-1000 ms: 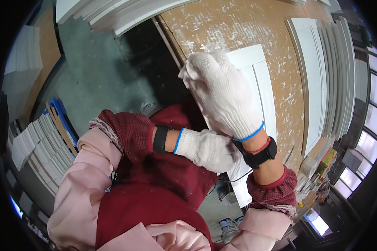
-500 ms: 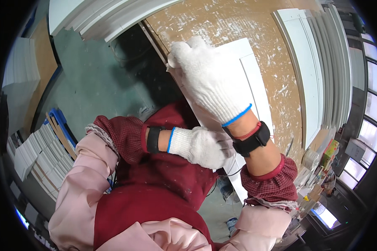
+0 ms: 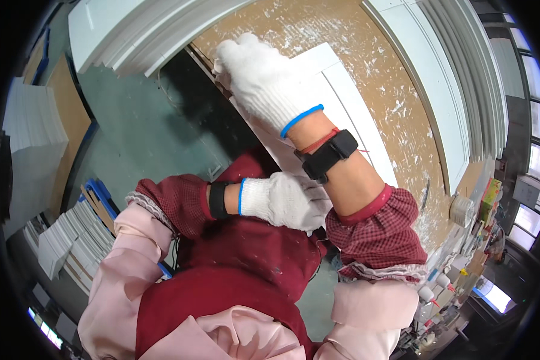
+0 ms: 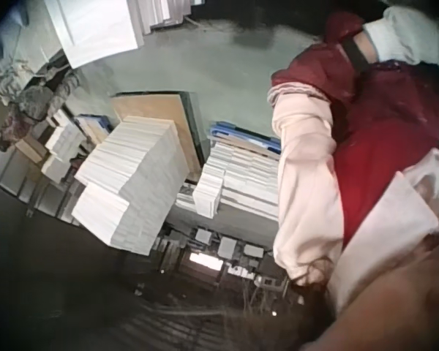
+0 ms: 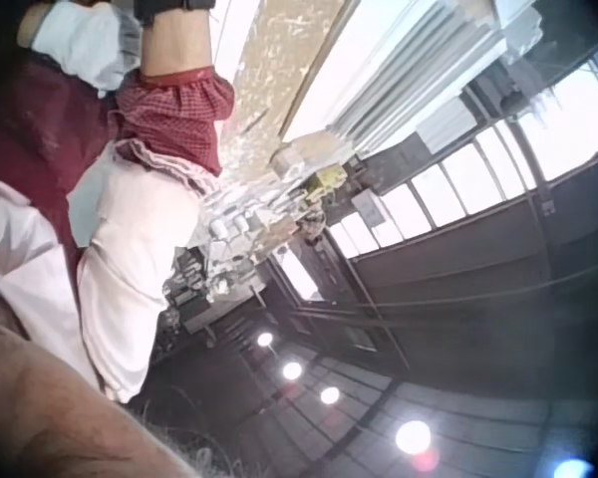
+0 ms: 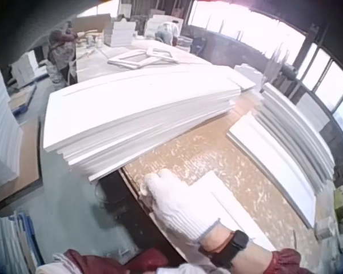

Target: The recorder is inspecting and repairing white furniture panels by using a scraper tool to remove imperfections and wiping the surfaces with a cloth.

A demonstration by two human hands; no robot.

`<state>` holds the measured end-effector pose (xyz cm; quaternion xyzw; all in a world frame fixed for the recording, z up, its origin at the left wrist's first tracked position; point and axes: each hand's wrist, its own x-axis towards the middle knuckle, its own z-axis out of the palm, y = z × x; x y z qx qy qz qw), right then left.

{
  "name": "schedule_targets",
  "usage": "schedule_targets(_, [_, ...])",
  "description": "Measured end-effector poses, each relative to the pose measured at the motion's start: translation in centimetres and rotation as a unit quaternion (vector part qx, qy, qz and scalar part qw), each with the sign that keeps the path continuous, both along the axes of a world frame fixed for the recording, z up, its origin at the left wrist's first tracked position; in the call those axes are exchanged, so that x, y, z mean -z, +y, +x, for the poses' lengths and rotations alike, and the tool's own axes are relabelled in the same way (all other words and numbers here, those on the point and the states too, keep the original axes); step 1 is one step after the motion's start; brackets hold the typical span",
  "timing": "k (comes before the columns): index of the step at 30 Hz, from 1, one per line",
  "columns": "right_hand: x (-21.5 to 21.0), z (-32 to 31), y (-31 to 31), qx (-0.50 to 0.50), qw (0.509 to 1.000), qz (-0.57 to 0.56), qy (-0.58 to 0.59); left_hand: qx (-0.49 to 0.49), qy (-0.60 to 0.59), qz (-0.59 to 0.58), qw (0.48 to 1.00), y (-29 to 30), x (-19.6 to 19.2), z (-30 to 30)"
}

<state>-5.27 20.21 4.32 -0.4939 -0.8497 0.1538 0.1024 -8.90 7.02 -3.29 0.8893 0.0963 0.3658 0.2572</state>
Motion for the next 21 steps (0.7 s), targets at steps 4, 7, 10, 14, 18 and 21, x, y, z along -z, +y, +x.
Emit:
schedule_targets(4, [-1.4,3.7,1.0,-0.005,0.990,0.054,0.130,0.052,0.037,0.098,0.993,0.5,-1.1,0.6])
schedule_targets(7, [-3.0,8.0,0.0,0.026,0.983,0.146,0.106,0.038,0.001,0.111,0.993,0.3,-0.3,0.2])
schedule_targets(10, [-5.0,17.7,-0.1,0.115,0.967,-0.014,0.225,0.059,-0.010,0.105,0.993,1.0,-1.9,-0.9])
schedule_targets(14, [-7.3,27.7,-5.7,0.304,0.903,0.211,-0.217,0.076,0.013,-0.049,0.996,2.1,-4.3,-3.2])
schedule_targets(18, [-6.7,28.7,-15.0,0.344,0.912,0.157,-0.159,-0.117,-0.154,-0.157,0.969,3.2,-3.1,-7.4])
schedule_targets(21, [-4.6,25.6,-24.3,0.442,0.859,-0.093,0.240,-0.299,-0.113,-0.291,0.902,3.6,-1.0,-9.8])
